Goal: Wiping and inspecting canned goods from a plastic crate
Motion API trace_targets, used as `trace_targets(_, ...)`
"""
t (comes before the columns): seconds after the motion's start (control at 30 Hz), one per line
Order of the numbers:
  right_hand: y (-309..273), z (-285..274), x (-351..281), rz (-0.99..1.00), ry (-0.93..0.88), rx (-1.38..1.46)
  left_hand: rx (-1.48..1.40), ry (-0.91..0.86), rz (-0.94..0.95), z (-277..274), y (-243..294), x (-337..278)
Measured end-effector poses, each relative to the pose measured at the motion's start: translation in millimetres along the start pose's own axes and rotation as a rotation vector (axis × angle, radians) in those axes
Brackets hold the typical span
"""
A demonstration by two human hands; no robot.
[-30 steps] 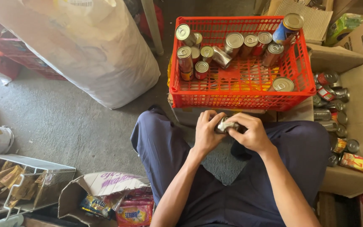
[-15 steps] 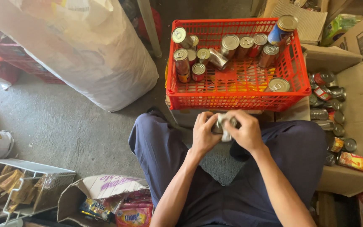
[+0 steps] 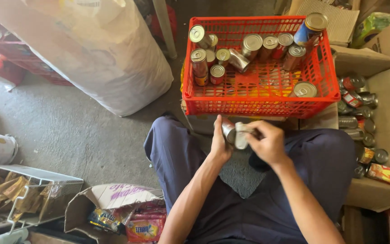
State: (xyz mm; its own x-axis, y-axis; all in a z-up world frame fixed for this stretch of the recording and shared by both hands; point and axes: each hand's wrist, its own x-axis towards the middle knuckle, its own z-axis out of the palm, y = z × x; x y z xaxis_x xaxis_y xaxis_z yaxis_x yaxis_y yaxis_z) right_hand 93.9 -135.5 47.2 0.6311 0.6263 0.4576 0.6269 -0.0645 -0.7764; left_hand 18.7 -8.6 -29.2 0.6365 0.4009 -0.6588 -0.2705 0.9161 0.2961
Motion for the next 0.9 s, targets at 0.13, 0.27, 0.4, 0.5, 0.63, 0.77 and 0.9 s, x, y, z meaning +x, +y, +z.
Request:
trace_targets(0.13, -23, 15, -1, -0.152, -0.091, -0.07, 0.095, 0.133, 0.085, -36, -11, 44)
trace_targets(0.27, -5, 8, -2, -0.137, -0.057, -0.235, 0.16, 0.182, 0.179, 2, 2, 5)
trace_targets(0.4, -2, 20, -4, -0.153, 0.06, -0.131, 0.176, 0.174, 0.186, 12, -4, -3)
trace_targets(0.5, -13, 11, -3, -0.136, -0.136, -0.081, 0.215, 0.232, 0.2, -13, -10, 19)
trace_targets(0.63, -1, 2, 0, -0.018, -0.034, -0.337, 0.191, 0.2, 0.221, 2, -10, 20)
trace_targets(0.77, -13, 9, 2, -0.104, 0.01, -0.114, 0.2, 0.194, 0.202, 5, -11, 20)
trace_targets(0.9, -12, -3, 2, -0.066, -0.169, -0.24, 0.294, 0.217, 0.266, 2, -3, 27)
